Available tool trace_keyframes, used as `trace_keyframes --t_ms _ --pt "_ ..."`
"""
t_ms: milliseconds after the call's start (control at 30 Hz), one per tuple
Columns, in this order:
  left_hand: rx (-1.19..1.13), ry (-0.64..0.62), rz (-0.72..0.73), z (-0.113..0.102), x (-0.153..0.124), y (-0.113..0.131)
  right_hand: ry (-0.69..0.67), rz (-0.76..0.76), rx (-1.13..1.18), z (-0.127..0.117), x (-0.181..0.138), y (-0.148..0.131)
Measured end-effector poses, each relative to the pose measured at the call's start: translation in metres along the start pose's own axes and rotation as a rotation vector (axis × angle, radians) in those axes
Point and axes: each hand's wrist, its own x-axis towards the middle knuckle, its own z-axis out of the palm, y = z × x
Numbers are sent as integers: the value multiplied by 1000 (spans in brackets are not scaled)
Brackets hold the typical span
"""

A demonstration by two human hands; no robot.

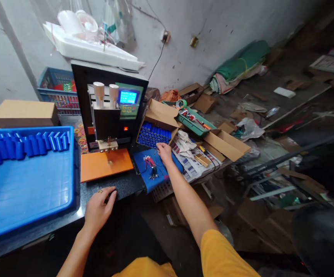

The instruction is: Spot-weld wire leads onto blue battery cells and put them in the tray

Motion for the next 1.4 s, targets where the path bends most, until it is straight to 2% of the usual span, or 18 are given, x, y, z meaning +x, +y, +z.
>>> trace_keyframes --t_ms 167,333,433,533,633,767,900,1033,1200,1400 --pt "-83 13 -65 -4 2 4 46 38 194 -8 -5 -8" --pt "-266 62 -88 -1 23 43 -29 1 320 -1 -29 -18" --pt "-474 7 -246 10 44 74 -134 -21 386 12 -54 -27" --pt "-719 -54 -418 21 62 94 -216 -41 425 28 -80 -36" --pt "-836 -55 -496 26 71 97 -267 -51 452 43 -100 -42" --pt "-906 -43 -555 23 70 89 -316 -36 486 57 -113 -43" --pt "-880 -50 -557 19 65 82 -355 -14 504 64 -116 -40" --pt "-739 -12 -461 8 62 75 -457 5 497 66 -119 -36" --pt "-458 -74 -299 -18 64 60 -618 -49 385 72 -125 -36" --pt "-265 -113 -244 -39 67 55 -688 -135 271 88 -130 -42"
